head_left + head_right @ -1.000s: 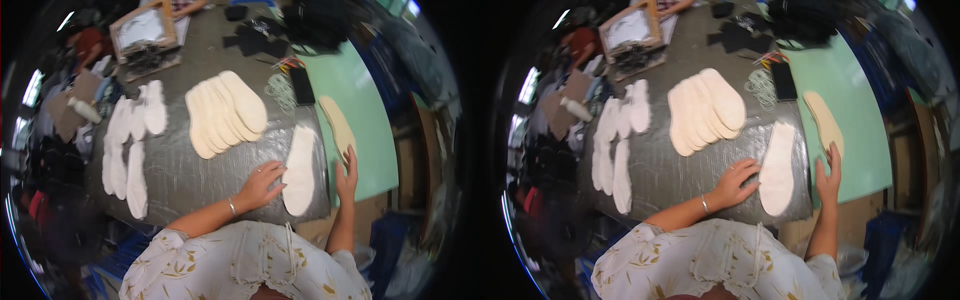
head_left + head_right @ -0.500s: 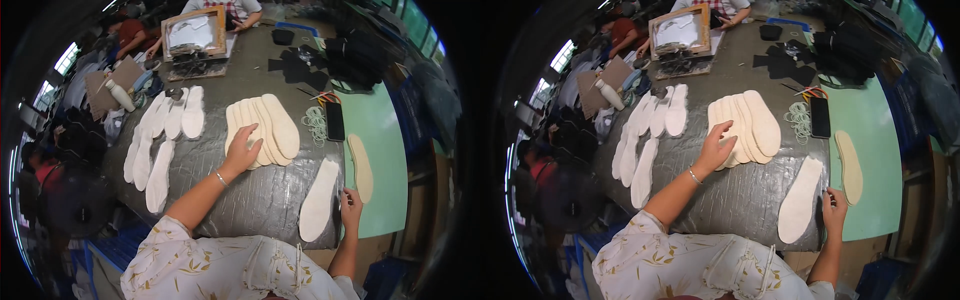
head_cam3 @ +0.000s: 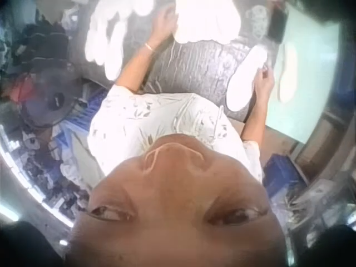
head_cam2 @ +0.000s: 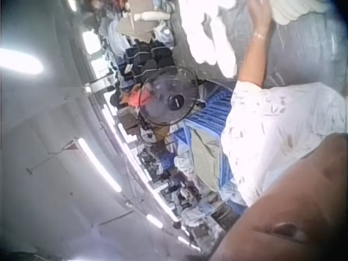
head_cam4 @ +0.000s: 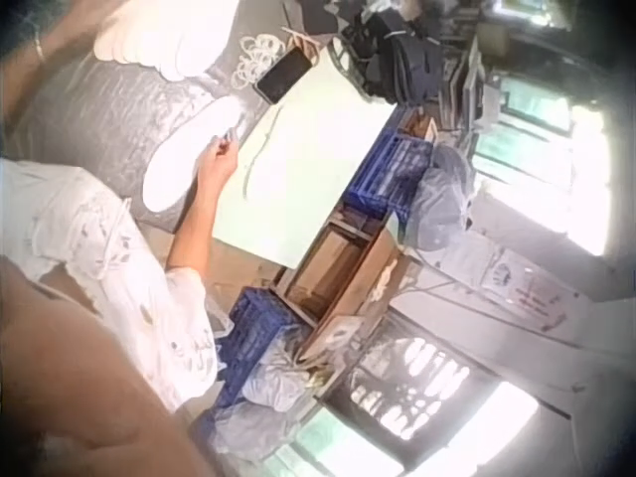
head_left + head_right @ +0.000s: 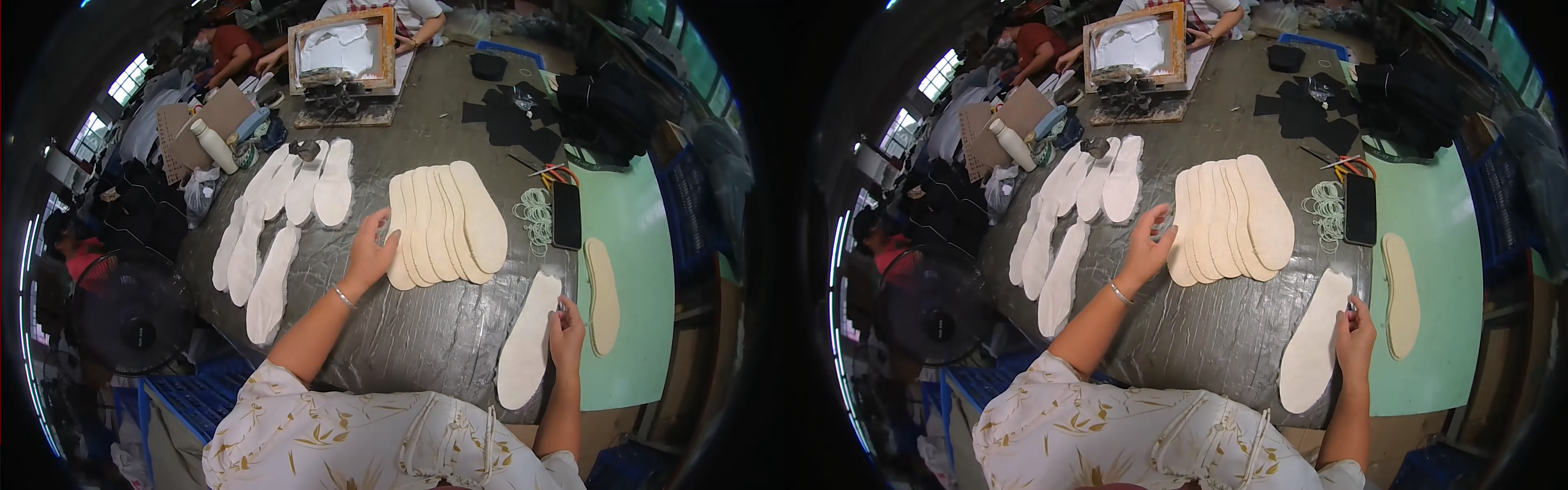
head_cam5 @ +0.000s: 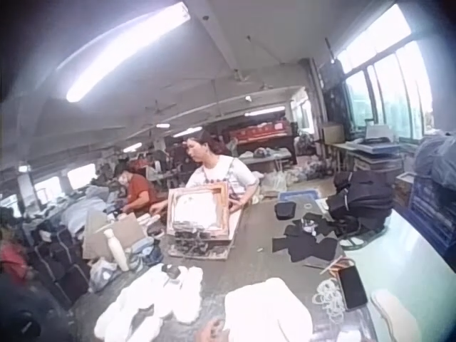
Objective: The recorder is marking and pairing shoe insoles with fleece-like padding.
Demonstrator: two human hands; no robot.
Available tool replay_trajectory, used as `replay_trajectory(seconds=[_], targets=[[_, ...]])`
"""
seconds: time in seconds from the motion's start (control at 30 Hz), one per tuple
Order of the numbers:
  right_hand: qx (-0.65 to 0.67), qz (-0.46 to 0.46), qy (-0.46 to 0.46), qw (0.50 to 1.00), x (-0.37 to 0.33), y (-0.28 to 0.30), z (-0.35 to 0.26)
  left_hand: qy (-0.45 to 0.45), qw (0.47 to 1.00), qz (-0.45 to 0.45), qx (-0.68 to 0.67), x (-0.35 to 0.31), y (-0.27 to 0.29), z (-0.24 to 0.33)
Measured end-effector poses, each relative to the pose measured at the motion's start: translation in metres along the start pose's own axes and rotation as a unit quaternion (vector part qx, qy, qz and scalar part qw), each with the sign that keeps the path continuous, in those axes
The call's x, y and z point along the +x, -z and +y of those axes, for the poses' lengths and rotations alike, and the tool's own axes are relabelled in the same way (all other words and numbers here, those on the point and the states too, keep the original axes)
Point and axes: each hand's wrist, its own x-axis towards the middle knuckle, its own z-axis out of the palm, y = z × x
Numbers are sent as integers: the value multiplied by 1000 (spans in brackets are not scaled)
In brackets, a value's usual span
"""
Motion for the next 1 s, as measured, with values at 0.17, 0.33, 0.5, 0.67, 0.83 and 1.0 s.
replay_trajectory(seconds=[0.17,0.33,0.5,0.67,0.83,1.0], targets=[[73,17,-57,996,2,5,-2,21,997,59,-55,31,13,-25],[90,51,-42,994,-2,9,5,50,987,92,-123,77,21,-25],[36,82,45,995,6,2,6,15,993,-7,-113,93,-15,-1],[6,86,57,995,8,2,9,-28,997,-48,-45,125,-65,1],[-29,87,76,993,14,-2,3,20,1000,-7,21,193,-96,-43],[-101,102,96,985,17,-2,1,33,992,-18,124,248,-148,-33]])
